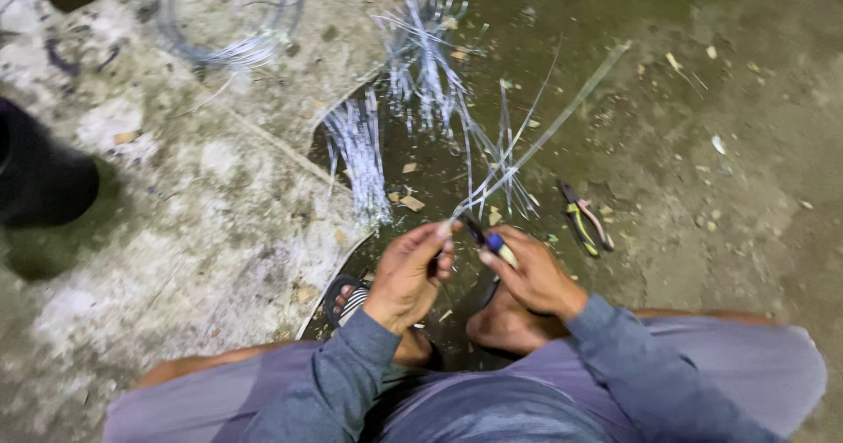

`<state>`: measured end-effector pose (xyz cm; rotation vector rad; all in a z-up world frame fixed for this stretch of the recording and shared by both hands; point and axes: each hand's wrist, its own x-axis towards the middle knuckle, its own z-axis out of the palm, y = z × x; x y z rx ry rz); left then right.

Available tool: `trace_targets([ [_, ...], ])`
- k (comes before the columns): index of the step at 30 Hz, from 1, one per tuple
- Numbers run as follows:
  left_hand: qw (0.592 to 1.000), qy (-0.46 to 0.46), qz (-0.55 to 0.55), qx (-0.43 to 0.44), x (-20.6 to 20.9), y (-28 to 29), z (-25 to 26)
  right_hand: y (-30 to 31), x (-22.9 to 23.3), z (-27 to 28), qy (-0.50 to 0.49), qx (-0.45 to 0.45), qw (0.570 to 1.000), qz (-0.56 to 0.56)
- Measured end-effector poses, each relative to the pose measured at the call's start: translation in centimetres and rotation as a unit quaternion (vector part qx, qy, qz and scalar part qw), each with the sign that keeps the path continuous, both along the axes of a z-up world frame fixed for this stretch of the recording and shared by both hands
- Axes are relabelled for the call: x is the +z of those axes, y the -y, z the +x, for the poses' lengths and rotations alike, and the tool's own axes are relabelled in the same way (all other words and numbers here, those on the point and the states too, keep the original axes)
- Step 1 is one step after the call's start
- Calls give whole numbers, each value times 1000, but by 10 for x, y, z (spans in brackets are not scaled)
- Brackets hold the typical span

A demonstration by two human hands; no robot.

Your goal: The person sits on the floor and repeatedly bends thin metal wires into looped shapes using pliers. The person picks up individual wires, bends them, and places the finished pieces into a growing pile.

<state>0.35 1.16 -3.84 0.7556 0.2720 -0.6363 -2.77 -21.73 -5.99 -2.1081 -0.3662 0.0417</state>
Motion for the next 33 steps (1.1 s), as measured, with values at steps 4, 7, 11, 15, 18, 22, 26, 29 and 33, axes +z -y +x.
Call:
trace_targets([
  [4,999,-13,37,-13,-8,-2,1,35,-93,20,-223,-208,942,-142],
  [7,998,-16,58,-20,-16,3,-1,89,-159,33,-257,-280,899,-216],
  [11,992,11,126,-11,-28,13,-3,153,-216,30,-304,-259,850,-342],
  [15,968,67,241,4,-39,23,1,164,-231,17,-305,-320,802,-400],
  [18,944,165,284,35,-44,24,4,154,-219,22,-282,-330,766,-475],
  [22,925,181,333,31,-50,23,7,112,-164,48,-114,-230,927,-274],
  [26,966,94,239,-5,-58,28,7,54,-112,56,-346,-26,895,280],
  [29,989,33,134,-43,-61,28,2,12,-98,39,-343,-46,824,449],
  [33,995,30,52,-77,-57,25,-5,4,-93,36,-325,-38,840,433],
])
